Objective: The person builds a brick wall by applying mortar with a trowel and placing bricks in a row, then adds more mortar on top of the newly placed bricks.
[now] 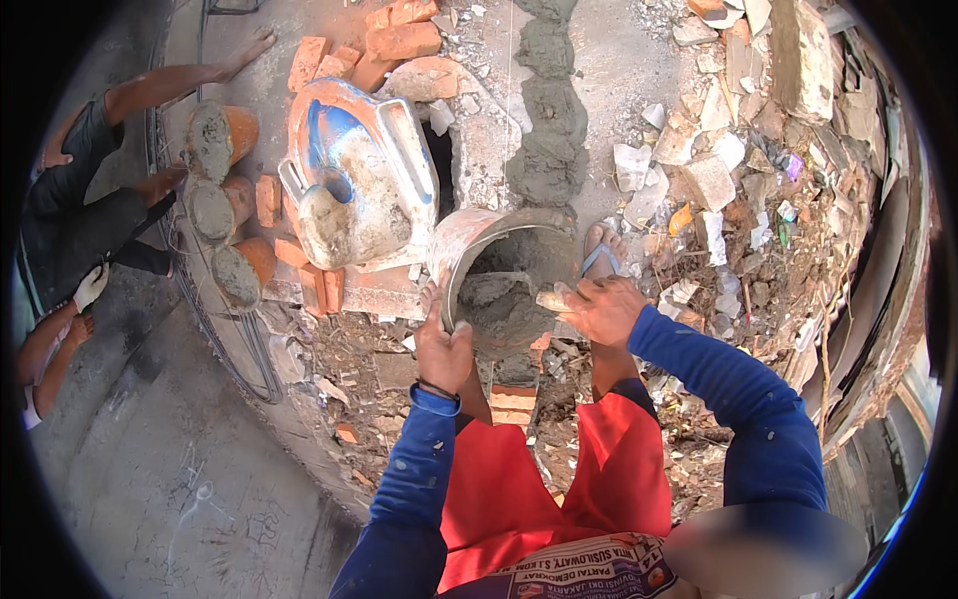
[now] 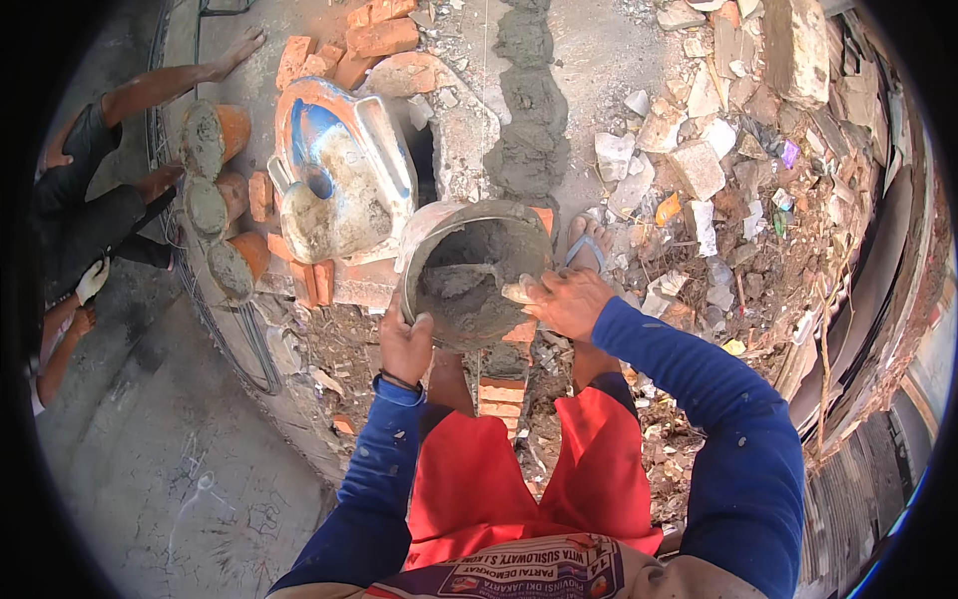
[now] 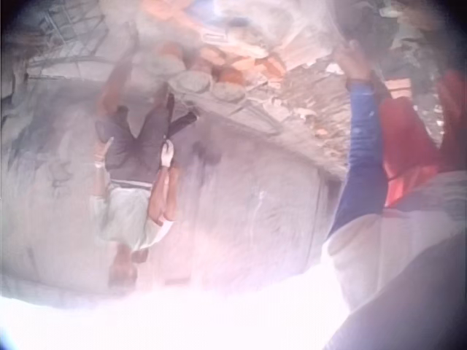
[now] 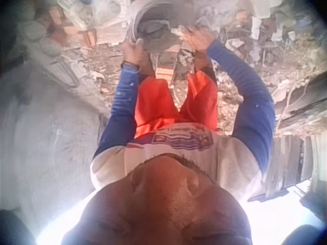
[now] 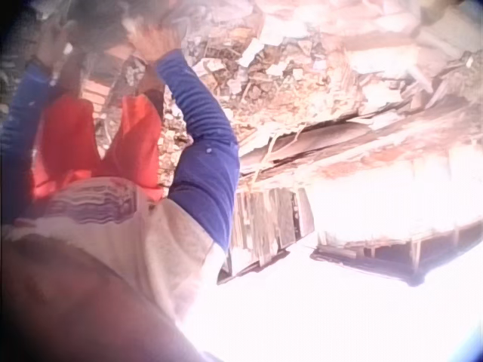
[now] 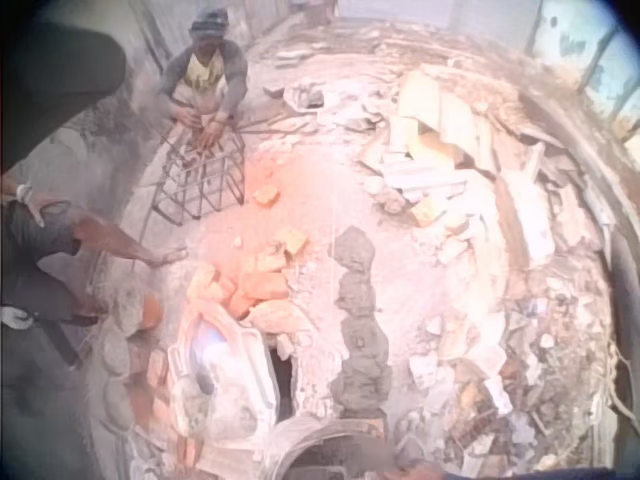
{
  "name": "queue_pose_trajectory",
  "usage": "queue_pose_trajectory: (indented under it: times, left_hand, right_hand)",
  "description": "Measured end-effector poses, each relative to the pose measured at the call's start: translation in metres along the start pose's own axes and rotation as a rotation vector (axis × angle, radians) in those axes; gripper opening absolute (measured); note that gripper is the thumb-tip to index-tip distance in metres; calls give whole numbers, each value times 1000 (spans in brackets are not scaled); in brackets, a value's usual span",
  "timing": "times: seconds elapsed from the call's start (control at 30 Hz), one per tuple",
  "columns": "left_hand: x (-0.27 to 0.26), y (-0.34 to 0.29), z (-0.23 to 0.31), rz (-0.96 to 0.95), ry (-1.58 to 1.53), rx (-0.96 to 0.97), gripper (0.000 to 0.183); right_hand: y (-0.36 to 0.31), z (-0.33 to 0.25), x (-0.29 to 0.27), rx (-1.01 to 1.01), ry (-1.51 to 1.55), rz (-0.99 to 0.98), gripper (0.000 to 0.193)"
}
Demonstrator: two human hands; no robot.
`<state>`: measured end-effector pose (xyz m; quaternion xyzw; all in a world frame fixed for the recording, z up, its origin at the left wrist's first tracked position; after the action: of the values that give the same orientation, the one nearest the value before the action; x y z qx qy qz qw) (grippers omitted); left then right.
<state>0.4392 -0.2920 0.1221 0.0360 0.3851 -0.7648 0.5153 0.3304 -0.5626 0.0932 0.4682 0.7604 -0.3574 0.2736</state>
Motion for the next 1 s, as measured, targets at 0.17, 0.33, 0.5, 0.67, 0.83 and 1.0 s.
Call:
queue_pose_trajectory:
  times: [0.17, 0.33, 0.5, 0.67, 0.83, 1.0]
  left_hand:
    - [-7, 4, 54, -67, 99, 165, 69]
    - [-5, 12, 89, -47, 12, 206, 70]
    - [-13, 15, 102, -17, -109, 43, 42]
    - [-4, -6, 80, 25, -211, -90, 52]
    - [14, -19, 24, 113, -130, -198, 52]
    - [23, -29, -22, 205, -442, -425, 49]
  right_hand:
    - [-38, 18, -45, 203, 47, 127, 45]
    - [-15, 26, -17, 293, 345, 87, 41]
    - [-10, 24, -11, 265, 620, 80, 48]
    - [0, 19, -20, 285, 681, -138, 51]
    - [-30, 37, -17, 266, 806, -201, 54]
    - [-40, 70, -72, 338, 707, -247, 54]
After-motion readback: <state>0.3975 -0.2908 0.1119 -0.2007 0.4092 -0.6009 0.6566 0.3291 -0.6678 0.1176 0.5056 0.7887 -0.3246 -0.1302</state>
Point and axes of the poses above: each hand's wrist, its own y-axis towards the middle knuckle, its own x-axis out of the palm, z = x × y, the point moved 2 cm from there along y, towards the middle knuckle, and after that the axes turned 6 degrees about z, right-handed, at the moved point
